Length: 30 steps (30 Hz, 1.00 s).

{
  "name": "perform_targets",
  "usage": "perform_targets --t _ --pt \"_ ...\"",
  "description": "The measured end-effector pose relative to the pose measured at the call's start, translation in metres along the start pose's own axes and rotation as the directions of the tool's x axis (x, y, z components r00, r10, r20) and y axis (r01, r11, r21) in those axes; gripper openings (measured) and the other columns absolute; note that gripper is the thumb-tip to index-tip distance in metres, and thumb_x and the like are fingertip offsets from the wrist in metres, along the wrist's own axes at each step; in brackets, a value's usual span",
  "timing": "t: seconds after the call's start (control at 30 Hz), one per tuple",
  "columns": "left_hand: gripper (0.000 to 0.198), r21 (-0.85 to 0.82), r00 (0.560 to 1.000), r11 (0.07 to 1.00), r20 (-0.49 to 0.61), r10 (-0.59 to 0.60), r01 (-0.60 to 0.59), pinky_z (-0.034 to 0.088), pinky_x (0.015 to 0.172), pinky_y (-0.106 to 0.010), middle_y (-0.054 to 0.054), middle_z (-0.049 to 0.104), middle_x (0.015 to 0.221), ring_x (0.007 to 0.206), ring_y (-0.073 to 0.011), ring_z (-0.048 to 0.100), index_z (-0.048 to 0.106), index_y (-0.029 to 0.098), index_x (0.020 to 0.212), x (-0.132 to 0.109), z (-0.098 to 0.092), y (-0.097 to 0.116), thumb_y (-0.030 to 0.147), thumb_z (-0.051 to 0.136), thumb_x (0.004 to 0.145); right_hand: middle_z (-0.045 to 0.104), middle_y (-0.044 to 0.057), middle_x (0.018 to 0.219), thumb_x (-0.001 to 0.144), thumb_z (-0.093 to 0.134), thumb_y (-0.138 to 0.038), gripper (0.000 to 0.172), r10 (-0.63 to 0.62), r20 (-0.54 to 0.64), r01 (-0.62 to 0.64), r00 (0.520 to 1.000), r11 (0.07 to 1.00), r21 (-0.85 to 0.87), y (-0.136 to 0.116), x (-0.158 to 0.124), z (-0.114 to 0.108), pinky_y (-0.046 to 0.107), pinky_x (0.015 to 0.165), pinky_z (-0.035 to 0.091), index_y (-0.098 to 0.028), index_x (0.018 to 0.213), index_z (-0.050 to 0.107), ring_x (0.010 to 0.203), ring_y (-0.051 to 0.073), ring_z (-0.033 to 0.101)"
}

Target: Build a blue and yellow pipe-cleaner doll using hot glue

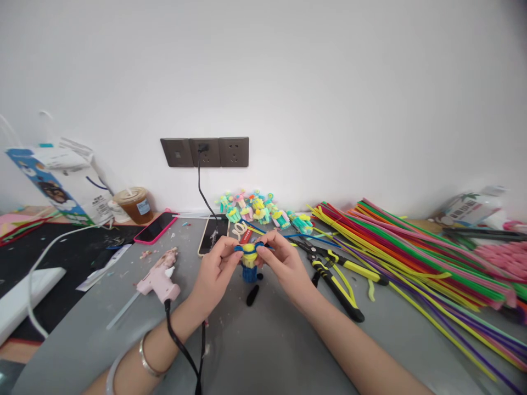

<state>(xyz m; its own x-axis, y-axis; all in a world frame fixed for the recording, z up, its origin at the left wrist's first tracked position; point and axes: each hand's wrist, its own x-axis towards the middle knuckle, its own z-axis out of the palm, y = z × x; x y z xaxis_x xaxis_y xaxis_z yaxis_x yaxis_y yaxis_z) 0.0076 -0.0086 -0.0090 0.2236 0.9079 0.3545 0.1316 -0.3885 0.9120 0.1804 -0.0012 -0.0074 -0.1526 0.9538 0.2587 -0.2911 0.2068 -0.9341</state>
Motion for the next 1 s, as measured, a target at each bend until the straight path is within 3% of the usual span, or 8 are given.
perform_targets --t 0.3,0.43,0.57,0.63,0.7,0.77,1.0 --pt "0.014 0.002 1.000 1.000 0.000 -0.001 0.001 0.053 0.076 -0.023 -0.001 0.066 0.092 0.084 -0.0143 0.067 0.052 0.021 0.105 0.000 0.001 0.005 0.033 0.052 0.098 0.056 -0.004 0.074 0.081 0.073 -0.048 0.033 0.016 -0.017 -0.016 1.000 1.000 0.011 0.001 0.000 0.001 0.027 0.063 0.049 -0.021 0.084 0.053 0.062 0.012 0.058" --pt "0.029 -0.096 0.997 0.993 0.038 -0.061 0.064 0.056 0.085 -0.029 -0.008 0.070 0.112 0.100 -0.0188 0.070 0.046 0.022 0.118 0.000 0.003 0.005 0.031 0.059 0.093 0.056 -0.003 0.075 0.081 0.072 -0.047 0.032 0.007 -0.021 -0.007 1.000 1.000 0.014 0.003 0.001 -0.001 0.027 0.063 0.048 -0.021 0.084 0.053 0.063 0.012 0.057" --pt "0.050 -0.056 0.990 0.992 0.084 -0.112 0.116 0.055 0.092 -0.034 -0.011 0.069 0.122 0.109 -0.0216 0.069 0.042 0.022 0.129 0.003 0.007 -0.001 0.025 0.065 0.085 0.056 -0.002 0.078 0.081 0.072 -0.046 0.031 0.001 -0.036 0.000 0.999 1.000 0.013 0.003 0.001 -0.002 0.027 0.064 0.047 -0.022 0.086 0.054 0.065 0.012 0.056" --pt "0.045 0.014 0.986 0.992 0.107 -0.126 0.125 0.056 0.091 -0.036 -0.011 0.072 0.116 0.108 -0.0237 0.069 0.049 0.019 0.124 0.004 0.007 -0.006 0.025 0.064 0.083 0.057 -0.002 0.080 0.081 0.072 -0.047 0.031 0.012 -0.051 -0.012 0.999 1.000 0.006 0.003 0.001 -0.002 0.027 0.064 0.047 -0.022 0.088 0.055 0.067 0.013 0.057" --pt "0.024 0.147 0.987 0.980 0.073 -0.144 0.132 0.058 0.083 -0.037 -0.010 0.076 0.097 0.094 -0.0263 0.072 0.062 0.016 0.099 0.005 0.007 -0.011 0.029 0.065 0.079 0.058 -0.001 0.083 0.081 0.071 -0.048 0.032 0.026 -0.063 -0.026 0.998 1.000 -0.005 0.003 0.001 -0.002 0.027 0.064 0.047 -0.022 0.090 0.054 0.069 0.014 0.058" --pt "0.019 0.242 0.982 0.955 0.041 -0.184 0.169 0.058 0.076 -0.038 -0.009 0.075 0.082 0.080 -0.0263 0.072 0.065 0.016 0.081 0.006 0.005 -0.014 0.034 0.067 0.077 0.058 0.000 0.085 0.080 0.070 -0.050 0.034 0.037 -0.058 -0.038 0.998 0.999 -0.029 0.003 0.002 -0.002 0.028 0.066 0.047 -0.022 0.089 0.053 0.072 0.015 0.059" --pt "0.033 0.143 0.981 0.972 -0.067 -0.180 0.188 0.055 0.066 -0.029 -0.004 0.075 0.084 0.075 -0.0215 0.068 0.070 0.015 0.093 0.010 -0.001 -0.002 0.040 0.074 0.071 0.054 0.000 0.091 0.077 0.076 -0.047 0.040 0.089 0.099 -0.072 0.991 0.984 -0.165 0.012 -0.001 -0.002 0.027 0.065 0.044 -0.023 0.096 0.050 0.077 0.014 0.054"
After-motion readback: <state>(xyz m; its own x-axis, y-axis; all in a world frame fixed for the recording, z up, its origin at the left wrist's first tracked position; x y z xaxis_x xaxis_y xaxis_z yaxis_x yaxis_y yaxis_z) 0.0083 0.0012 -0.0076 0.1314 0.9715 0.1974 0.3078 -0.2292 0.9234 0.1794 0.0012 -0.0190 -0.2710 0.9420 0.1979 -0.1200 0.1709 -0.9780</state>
